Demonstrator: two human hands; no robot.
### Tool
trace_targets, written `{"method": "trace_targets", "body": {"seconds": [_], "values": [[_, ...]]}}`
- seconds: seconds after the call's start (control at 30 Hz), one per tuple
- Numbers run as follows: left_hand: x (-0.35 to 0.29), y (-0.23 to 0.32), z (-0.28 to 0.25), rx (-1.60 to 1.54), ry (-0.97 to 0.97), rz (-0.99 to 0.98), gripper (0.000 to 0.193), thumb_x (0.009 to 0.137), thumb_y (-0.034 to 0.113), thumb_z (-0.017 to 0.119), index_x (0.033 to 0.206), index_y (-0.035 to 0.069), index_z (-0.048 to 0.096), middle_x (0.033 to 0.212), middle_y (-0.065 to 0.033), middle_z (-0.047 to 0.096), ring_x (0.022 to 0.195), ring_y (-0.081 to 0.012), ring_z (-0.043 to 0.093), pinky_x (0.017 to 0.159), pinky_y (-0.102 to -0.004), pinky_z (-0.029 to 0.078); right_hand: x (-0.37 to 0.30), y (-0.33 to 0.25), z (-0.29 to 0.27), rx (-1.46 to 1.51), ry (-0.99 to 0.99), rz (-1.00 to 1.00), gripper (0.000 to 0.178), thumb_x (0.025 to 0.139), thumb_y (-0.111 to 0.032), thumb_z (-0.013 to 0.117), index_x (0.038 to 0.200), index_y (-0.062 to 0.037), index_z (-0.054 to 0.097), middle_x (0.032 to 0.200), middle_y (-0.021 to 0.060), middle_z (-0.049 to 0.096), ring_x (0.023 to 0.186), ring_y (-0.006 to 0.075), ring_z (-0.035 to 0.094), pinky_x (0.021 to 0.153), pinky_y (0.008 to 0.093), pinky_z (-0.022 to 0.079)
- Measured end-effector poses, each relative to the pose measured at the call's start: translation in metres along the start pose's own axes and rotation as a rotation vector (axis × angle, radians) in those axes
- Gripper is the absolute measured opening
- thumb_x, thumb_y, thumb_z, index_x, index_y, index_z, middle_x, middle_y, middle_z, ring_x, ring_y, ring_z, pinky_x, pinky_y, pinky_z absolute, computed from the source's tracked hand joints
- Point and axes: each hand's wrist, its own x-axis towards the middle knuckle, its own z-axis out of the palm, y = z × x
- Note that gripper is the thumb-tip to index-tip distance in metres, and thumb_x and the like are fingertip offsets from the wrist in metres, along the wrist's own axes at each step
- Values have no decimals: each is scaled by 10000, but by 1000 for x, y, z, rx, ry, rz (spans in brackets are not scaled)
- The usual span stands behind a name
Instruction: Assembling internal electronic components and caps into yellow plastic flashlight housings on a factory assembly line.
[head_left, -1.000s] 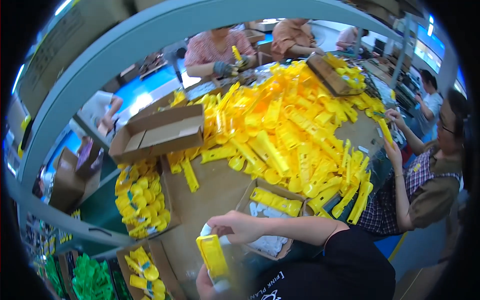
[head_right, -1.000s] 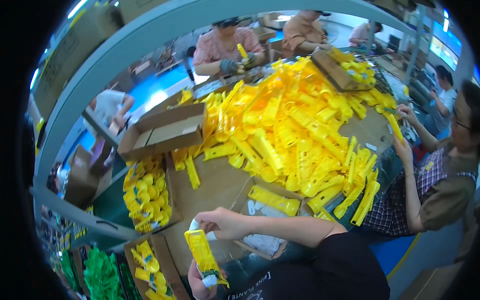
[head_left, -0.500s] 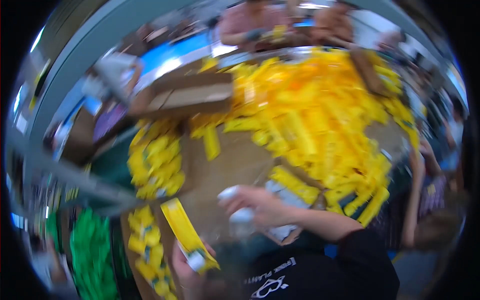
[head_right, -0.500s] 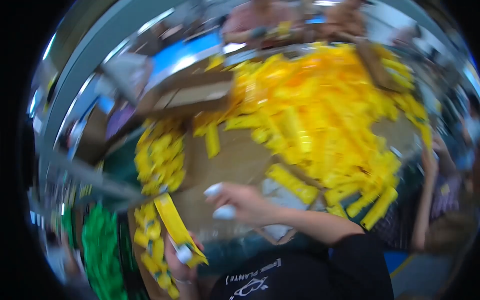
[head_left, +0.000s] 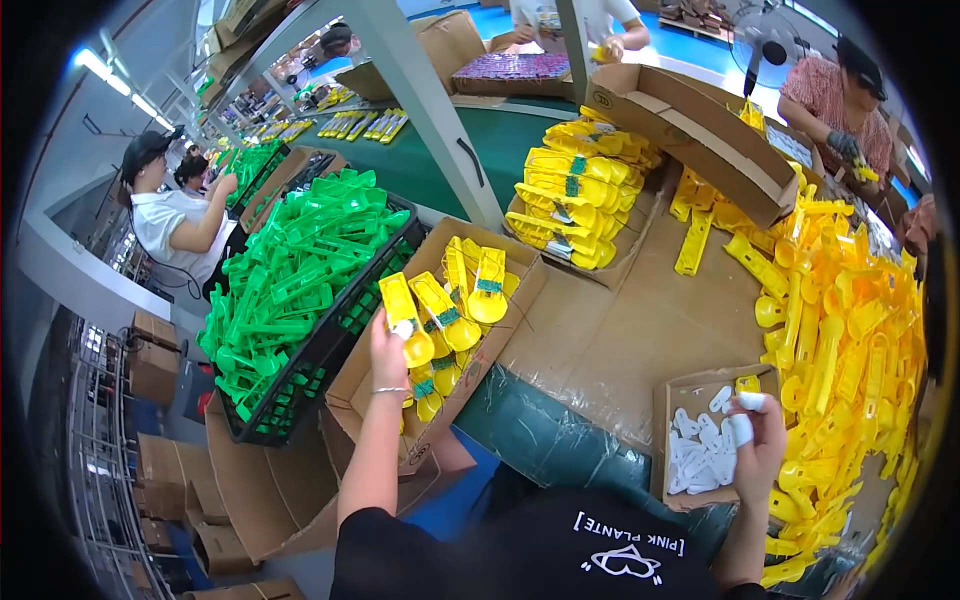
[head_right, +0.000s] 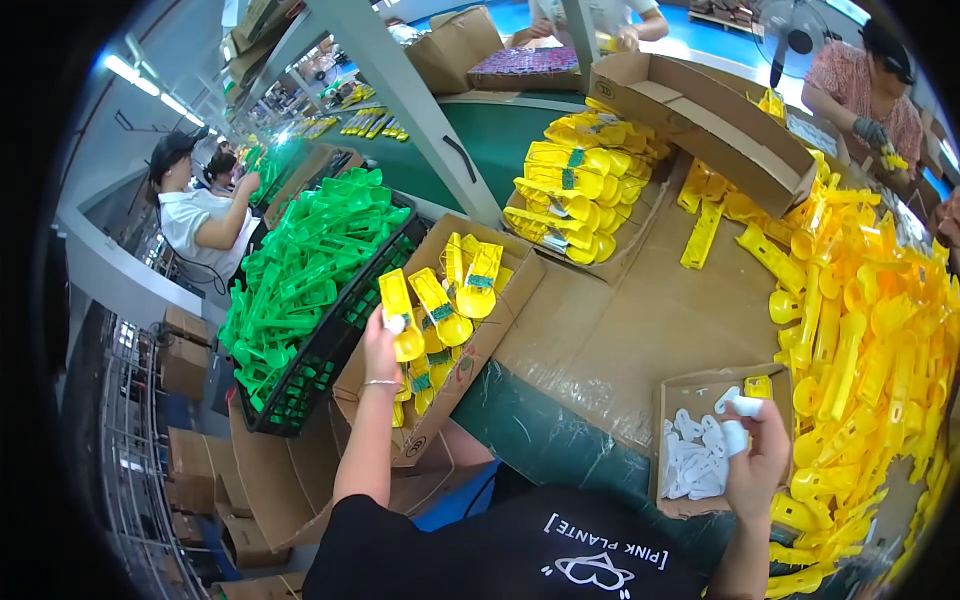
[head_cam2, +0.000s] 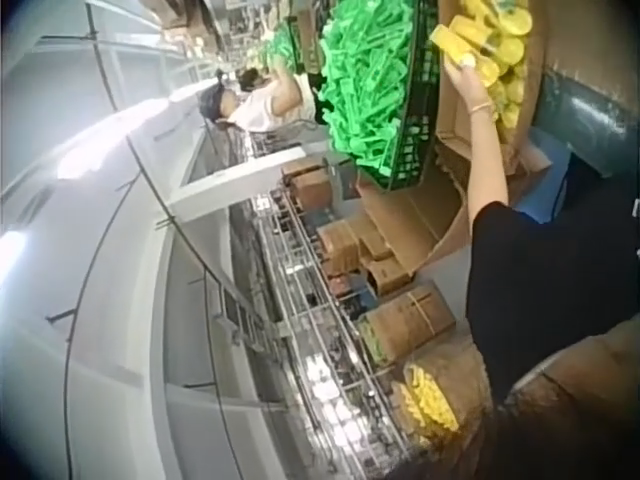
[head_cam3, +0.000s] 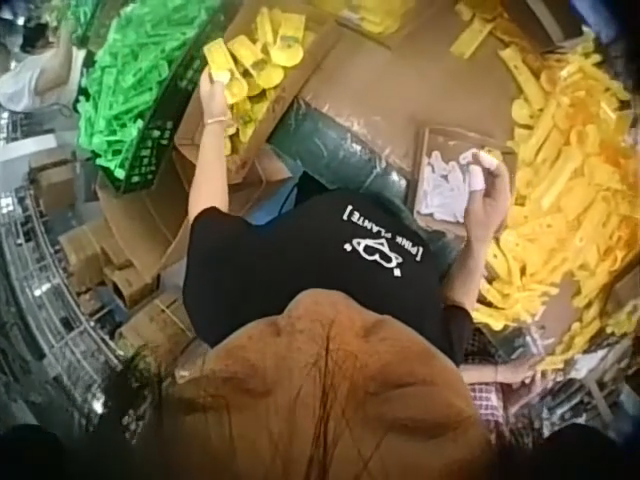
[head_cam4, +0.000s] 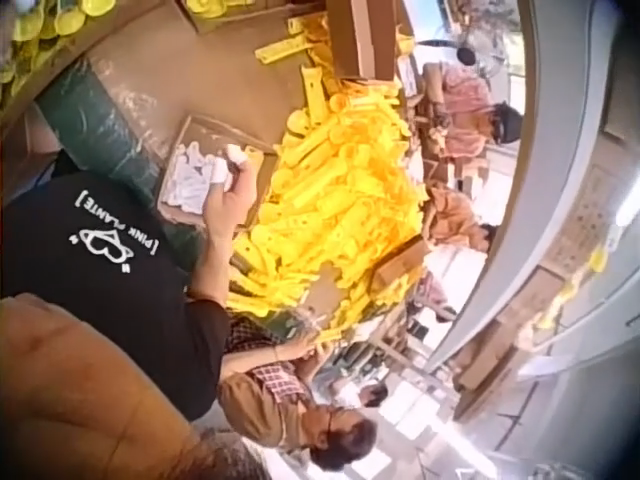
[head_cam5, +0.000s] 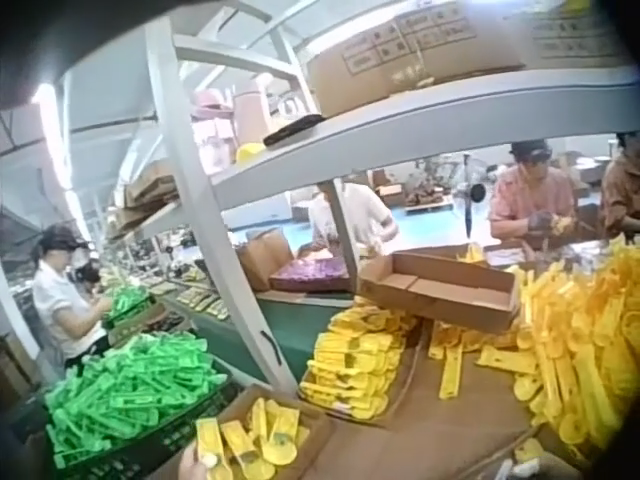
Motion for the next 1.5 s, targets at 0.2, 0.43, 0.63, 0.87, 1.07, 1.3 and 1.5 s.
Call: {"method": "trace_targets", "body": {"seconds": [0.2, 0.43, 0.63, 0.87, 1.07, 1.3, 1.5], "values": [[6, -52, -3, 301, 39, 78, 300, 853, 25, 492, 1153, 17, 477, 1092, -61, 567, 989, -169, 551, 875, -288, 433, 67, -31, 115, -364, -380, -477, 288, 745, -81, 672, 1000, -8, 560, 973, 152, 562, 891, 295, 558, 759, 343, 461], [-17, -37, 4, 792, -94, 460, 407, 761, 137, 627, 1117, -13, 497, 1141, -219, 514, 1060, -362, 500, 932, -438, 370, 154, 9, 284, -679, -727, -613, 468, 738, -294, 658, 1148, -99, 545, 1149, 215, 494, 968, 379, 534, 840, 461, 430], [-34, -23, -104, 1045, -46, 2, 609, 876, 299, 536, 1345, -28, 326, 1344, -246, 385, 1262, -360, 361, 1038, -396, 291, 194, 27, 300, -706, -907, -784, 284, 774, -78, 517, 1048, -111, 582, 905, 133, 608, 903, 304, 593, 790, 387, 491], [-40, -47, -64, 797, -313, 162, 605, 855, 190, 575, 1345, -18, 287, 1277, -237, 403, 1143, -385, 409, 989, -434, 330, 175, 19, 302, -854, -805, -836, 156, 736, -154, 577, 844, -113, 682, 968, 71, 622, 981, 240, 536, 854, 367, 412], [-82, 37, 2, 1360, 64, 786, 631, 883, 395, 548, 1288, -52, 362, 1245, -237, 424, 1122, -382, 443, 953, -441, 370, 136, 6, 175, -580, -464, -808, 236, 755, -139, 569, 964, -31, 574, 1077, 166, 536, 1017, 315, 505, 879, 431, 405], [-150, 7, 133, 288, -818, 57, 566, 817, 126, 570, 1320, 2, 342, 1205, -150, 462, 1144, -245, 453, 962, -341, 376, -43, 13, -4, -631, -166, -329, 397, 643, -45, 677, 1025, -46, 566, 1040, 114, 587, 911, 294, 567, 771, 365, 462], [-193, -16, 215, 404, -1046, 918, 522, 758, 74, 634, 1233, -8, 436, 1166, -169, 480, 1053, -317, 503, 874, -389, 431, -187, -5, -71, -1144, 544, 119, 336, 693, -31, 673, 999, 0, 536, 1022, 162, 524, 908, 337, 528, 801, 383, 439]]}}
